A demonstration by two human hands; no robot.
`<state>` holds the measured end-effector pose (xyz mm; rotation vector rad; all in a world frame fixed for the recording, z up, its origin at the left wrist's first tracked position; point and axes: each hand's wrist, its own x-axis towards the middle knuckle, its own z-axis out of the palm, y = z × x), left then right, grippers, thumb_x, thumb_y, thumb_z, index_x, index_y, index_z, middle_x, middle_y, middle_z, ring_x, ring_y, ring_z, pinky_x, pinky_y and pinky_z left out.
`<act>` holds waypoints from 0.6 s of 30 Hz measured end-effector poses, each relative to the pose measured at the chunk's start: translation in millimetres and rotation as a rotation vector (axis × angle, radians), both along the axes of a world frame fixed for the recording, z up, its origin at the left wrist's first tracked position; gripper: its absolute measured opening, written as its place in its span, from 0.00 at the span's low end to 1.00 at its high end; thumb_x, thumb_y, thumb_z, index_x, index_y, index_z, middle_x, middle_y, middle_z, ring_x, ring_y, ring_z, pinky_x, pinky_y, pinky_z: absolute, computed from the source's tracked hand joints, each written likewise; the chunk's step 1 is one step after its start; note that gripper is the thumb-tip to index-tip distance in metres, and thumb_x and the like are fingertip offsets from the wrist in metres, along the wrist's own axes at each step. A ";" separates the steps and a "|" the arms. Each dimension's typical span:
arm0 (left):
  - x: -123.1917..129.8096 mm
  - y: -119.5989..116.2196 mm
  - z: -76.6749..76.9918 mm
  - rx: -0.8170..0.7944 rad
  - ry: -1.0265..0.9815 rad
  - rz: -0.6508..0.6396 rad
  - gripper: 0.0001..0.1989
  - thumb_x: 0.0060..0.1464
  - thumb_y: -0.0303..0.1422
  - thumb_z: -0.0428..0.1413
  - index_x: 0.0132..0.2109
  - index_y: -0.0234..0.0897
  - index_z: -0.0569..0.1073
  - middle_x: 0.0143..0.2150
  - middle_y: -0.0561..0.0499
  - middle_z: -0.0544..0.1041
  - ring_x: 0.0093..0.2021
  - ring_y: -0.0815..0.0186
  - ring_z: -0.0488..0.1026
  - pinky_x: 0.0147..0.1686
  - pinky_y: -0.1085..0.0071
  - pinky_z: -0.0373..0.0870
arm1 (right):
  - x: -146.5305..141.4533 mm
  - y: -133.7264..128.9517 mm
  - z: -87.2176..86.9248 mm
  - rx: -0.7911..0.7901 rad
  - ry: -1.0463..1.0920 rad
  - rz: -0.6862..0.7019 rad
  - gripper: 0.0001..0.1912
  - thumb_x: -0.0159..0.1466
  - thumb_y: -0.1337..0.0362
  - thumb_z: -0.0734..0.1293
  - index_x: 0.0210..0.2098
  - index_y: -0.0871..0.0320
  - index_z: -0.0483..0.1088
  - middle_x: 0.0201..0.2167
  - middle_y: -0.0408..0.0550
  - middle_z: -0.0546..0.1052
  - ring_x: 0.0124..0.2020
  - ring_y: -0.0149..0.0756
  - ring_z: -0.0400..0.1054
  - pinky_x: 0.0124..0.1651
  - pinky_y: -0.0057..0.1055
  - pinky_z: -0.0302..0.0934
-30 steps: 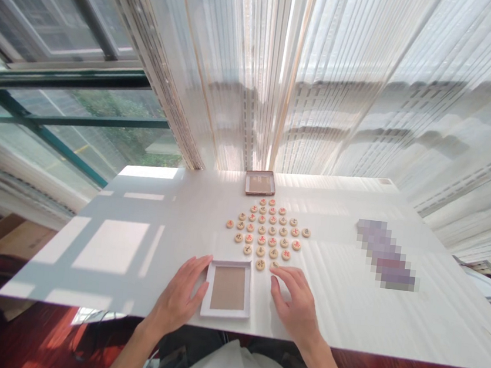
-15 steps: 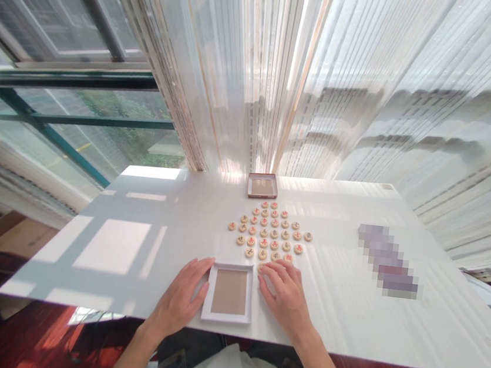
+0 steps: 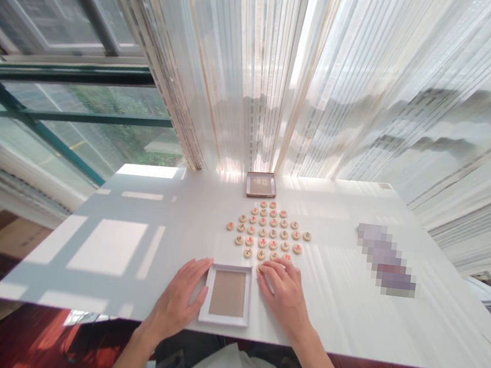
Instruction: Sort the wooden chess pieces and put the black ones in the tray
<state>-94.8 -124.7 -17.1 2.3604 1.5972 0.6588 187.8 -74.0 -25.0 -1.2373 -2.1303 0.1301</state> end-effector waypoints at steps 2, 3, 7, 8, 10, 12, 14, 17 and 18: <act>-0.2 0.0 -0.5 0.000 0.006 -0.001 0.28 0.64 0.31 0.46 0.69 0.43 0.53 0.67 0.46 0.65 0.67 0.57 0.62 0.68 0.48 0.57 | -0.1 -0.2 -0.7 0.001 0.003 0.001 0.07 0.69 0.63 0.64 0.43 0.51 0.75 0.43 0.48 0.80 0.51 0.48 0.71 0.52 0.47 0.63; -0.2 0.0 -0.6 0.001 0.009 0.000 0.28 0.64 0.31 0.46 0.69 0.43 0.53 0.67 0.46 0.65 0.67 0.57 0.62 0.68 0.48 0.57 | -0.1 -0.3 -1.2 -0.001 0.000 0.001 0.07 0.69 0.63 0.64 0.43 0.51 0.75 0.42 0.48 0.80 0.51 0.47 0.71 0.52 0.47 0.63; 0.0 0.0 0.1 -0.001 0.014 0.002 0.28 0.64 0.30 0.46 0.69 0.43 0.53 0.67 0.46 0.65 0.67 0.58 0.62 0.68 0.50 0.57 | -0.2 -0.4 -2.6 -0.011 -0.021 0.001 0.06 0.69 0.64 0.65 0.43 0.52 0.74 0.43 0.48 0.80 0.52 0.47 0.70 0.53 0.47 0.62; 0.1 -0.1 0.3 -0.001 0.013 0.002 0.28 0.64 0.30 0.46 0.69 0.43 0.53 0.67 0.47 0.65 0.67 0.58 0.62 0.68 0.50 0.57 | -0.5 -0.3 -2.4 -0.014 -0.024 0.001 0.06 0.69 0.64 0.65 0.42 0.52 0.74 0.43 0.47 0.80 0.52 0.47 0.70 0.53 0.46 0.61; 0.1 -0.2 0.8 -0.003 0.010 0.000 0.28 0.64 0.30 0.46 0.69 0.43 0.54 0.67 0.47 0.65 0.67 0.58 0.61 0.68 0.49 0.57 | -1.1 0.0 -1.5 -0.020 -0.027 0.003 0.06 0.69 0.65 0.65 0.42 0.52 0.74 0.43 0.47 0.80 0.52 0.47 0.70 0.52 0.46 0.61; 0.0 -0.3 1.1 -0.003 0.007 0.000 0.27 0.64 0.30 0.46 0.69 0.43 0.54 0.67 0.46 0.65 0.67 0.57 0.61 0.68 0.49 0.56 | -1.4 0.2 -0.3 -0.020 -0.022 0.007 0.06 0.68 0.65 0.65 0.43 0.51 0.74 0.42 0.46 0.81 0.51 0.46 0.71 0.52 0.46 0.62; 0.1 -0.4 1.1 -0.001 0.005 0.001 0.27 0.64 0.31 0.46 0.69 0.43 0.55 0.67 0.46 0.65 0.67 0.57 0.61 0.68 0.50 0.56 | -0.7 0.0 0.8 -0.018 -0.002 0.012 0.07 0.68 0.65 0.65 0.44 0.51 0.74 0.42 0.47 0.80 0.51 0.47 0.71 0.52 0.46 0.63; 0.2 -0.2 0.6 0.003 0.004 0.002 0.27 0.64 0.31 0.46 0.69 0.43 0.55 0.67 0.47 0.65 0.67 0.57 0.62 0.68 0.50 0.57 | 3.8 -1.0 2.1 -0.028 0.106 0.023 0.08 0.68 0.64 0.65 0.46 0.51 0.73 0.43 0.48 0.80 0.50 0.47 0.71 0.54 0.48 0.64; 0.2 -0.1 0.4 0.003 0.004 0.002 0.27 0.64 0.31 0.46 0.69 0.43 0.55 0.67 0.47 0.65 0.67 0.57 0.62 0.68 0.50 0.57 | 6.4 -1.5 2.5 -0.050 0.162 0.019 0.08 0.68 0.64 0.65 0.47 0.51 0.73 0.44 0.48 0.79 0.50 0.46 0.71 0.54 0.48 0.64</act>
